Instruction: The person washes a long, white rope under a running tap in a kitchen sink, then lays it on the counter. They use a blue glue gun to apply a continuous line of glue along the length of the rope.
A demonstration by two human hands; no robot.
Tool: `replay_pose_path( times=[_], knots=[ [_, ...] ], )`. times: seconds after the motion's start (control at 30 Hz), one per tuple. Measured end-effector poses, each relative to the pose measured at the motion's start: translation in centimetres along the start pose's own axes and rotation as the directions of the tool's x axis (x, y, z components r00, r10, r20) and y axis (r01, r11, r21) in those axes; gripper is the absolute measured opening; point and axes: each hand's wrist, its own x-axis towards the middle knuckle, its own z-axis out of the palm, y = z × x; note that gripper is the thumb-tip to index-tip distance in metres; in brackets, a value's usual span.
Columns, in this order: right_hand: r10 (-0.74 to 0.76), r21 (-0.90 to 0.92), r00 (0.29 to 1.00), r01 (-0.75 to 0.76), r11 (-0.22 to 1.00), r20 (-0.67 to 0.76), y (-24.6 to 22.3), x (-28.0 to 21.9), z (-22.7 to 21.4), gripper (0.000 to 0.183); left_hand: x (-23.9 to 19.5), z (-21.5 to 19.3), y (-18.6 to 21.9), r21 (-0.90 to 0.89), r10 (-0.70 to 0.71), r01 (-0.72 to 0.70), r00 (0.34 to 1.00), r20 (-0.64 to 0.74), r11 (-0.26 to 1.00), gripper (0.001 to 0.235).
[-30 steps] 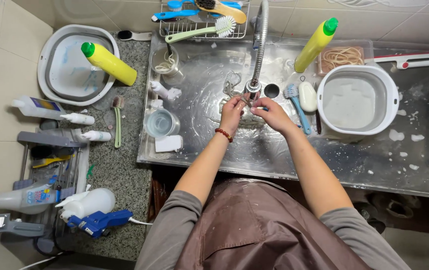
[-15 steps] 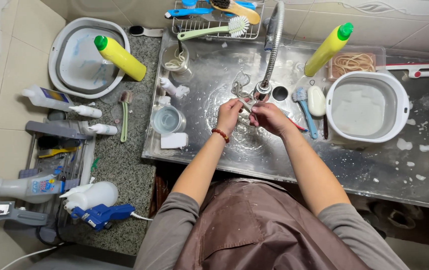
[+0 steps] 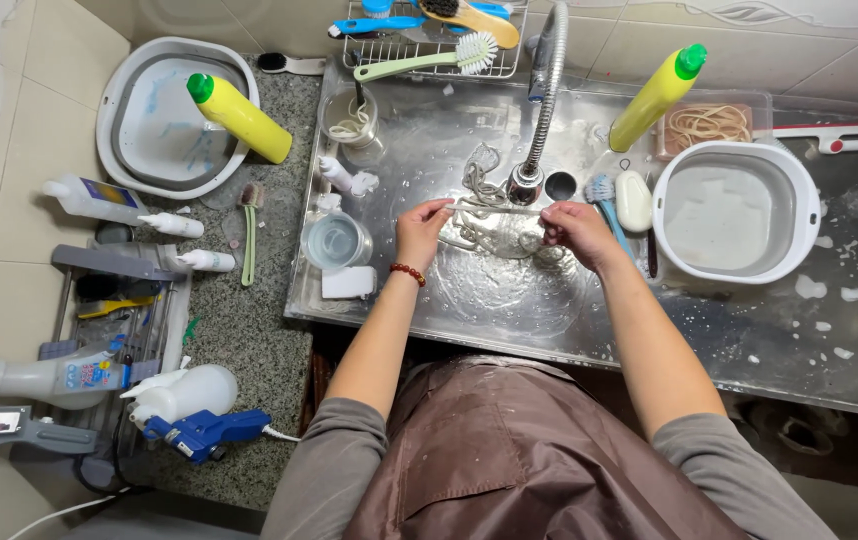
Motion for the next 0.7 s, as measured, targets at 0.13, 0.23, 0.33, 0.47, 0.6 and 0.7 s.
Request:
replay_pose_path(
  times=[0.13, 0.23, 0.33, 0.47, 0.6, 0.7],
  knots=[
    [0.003, 0.114, 1.0, 0.001, 0.994, -0.027, -1.9, -1.8, -0.8, 0.016, -0.2, 0.4, -0.4, -0.251, -0.102, 0.136, 0.984, 0.143, 0.958, 0.017],
    [-0.008, 0.215, 0.999, 0.017, 0.976, -0.04, -2.1, -2.6, -1.8, 0.014, -0.4, 0.9, 0.8, -0.146, -0.184, 0.221, 0.956, 0.227, 0.964, 0.018],
    [-0.05, 0.237, 0.997, 0.062, 0.97, -0.056, -2.0, -2.8, -2.8, 0.013, -0.2, 1.4, 0.8, -0.207, -0.143, 0.211, 0.944, 0.299, 0.955, 0.018],
    [-0.097, 0.229, 0.988, 0.123, 0.966, -0.122, -2.5, -3.1, -3.0, 0.013, 0.1, 1.4, 1.1, -0.235, -0.163, 0.256, 0.922, 0.352, 0.938, 0.017],
    [-0.16, -0.012, 0.98, 0.159, 0.987, -0.118, -0.9, -1.8, -3.3, 0.013, 0.3, -0.2, -1.4, -0.182, -0.172, 0.236, 0.935, 0.31, 0.955, 0.016],
    [-0.186, -0.418, 0.976, 0.124, 0.9, -0.112, -1.4, -1.7, -0.6, 0.019, 0.2, -3.2, -2.8, -0.143, -0.171, 0.199, 0.968, 0.186, 0.97, 0.016]
  ],
)
